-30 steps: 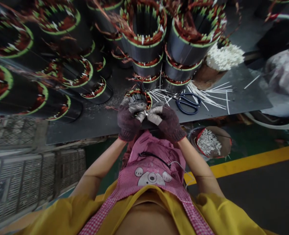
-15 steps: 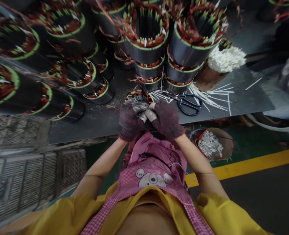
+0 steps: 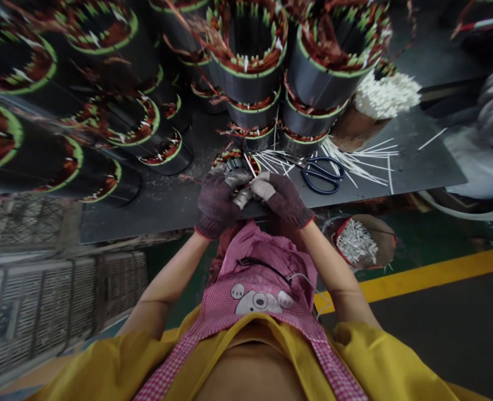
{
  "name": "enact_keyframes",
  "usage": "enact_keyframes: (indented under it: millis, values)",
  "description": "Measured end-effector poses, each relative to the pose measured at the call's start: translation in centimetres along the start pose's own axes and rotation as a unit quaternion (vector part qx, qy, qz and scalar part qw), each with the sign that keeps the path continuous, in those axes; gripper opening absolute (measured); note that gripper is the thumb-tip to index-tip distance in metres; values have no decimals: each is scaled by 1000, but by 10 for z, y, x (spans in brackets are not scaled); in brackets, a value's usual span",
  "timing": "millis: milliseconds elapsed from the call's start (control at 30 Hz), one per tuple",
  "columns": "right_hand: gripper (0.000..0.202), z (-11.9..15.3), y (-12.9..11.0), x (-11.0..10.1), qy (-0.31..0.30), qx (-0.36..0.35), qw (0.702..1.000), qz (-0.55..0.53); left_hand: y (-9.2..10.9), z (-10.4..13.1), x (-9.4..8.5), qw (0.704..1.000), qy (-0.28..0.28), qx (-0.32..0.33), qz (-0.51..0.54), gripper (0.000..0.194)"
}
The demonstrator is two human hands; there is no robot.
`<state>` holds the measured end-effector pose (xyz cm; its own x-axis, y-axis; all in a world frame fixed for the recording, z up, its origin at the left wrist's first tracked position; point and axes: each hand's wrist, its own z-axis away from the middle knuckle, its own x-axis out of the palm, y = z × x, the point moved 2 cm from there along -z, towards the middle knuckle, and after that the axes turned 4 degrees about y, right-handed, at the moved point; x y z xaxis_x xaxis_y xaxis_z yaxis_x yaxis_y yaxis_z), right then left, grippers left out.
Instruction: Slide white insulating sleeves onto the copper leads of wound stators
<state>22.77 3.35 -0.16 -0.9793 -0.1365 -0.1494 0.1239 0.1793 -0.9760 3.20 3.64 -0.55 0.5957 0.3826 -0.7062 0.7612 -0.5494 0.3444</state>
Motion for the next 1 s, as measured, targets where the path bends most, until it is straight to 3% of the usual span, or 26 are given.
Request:
enact_keyframes:
  millis: [67,167,233,333,433,533,600,633,700,800,867,933,1000]
  values:
    - [52,-1,1,7,43,45,997,-47,-1,0,2,1000,15,-14,15,34]
    - [56,-9,-3,13,94,57,990,-88,3,1,12,998,42,-39,23,42]
    - [50,-13,-8,13,129,35,986,-98,11,3,22,996,67,-66,8,44]
    - [31,-8,-17,7,166,-59,982,-62,31,11,33,986,126,-113,10,49]
    - [36,5,-19,1,138,-144,976,89,48,25,29,981,149,-112,53,53]
    - [30,10,-6,-1,86,-161,966,181,40,30,7,985,164,-49,16,46]
    - [26,6,5,-1,72,-164,970,165,19,17,-11,991,125,36,-8,37]
    - [25,3,9,-1,70,-165,972,150,6,6,-19,993,76,88,1,33]
    - [21,-3,14,1,66,-164,976,126,-20,-21,-31,982,-70,171,43,28]
    - [18,-4,12,3,67,-161,978,113,-44,-54,-41,945,-245,182,121,30]
    - [19,1,9,1,70,-165,978,104,-46,-63,-45,933,-277,166,158,30]
    - [18,5,10,-13,106,-165,976,97,-43,-59,-46,935,-258,170,175,28]
    - [15,3,16,-45,221,-160,957,101,-40,-46,-40,943,-209,201,164,27]
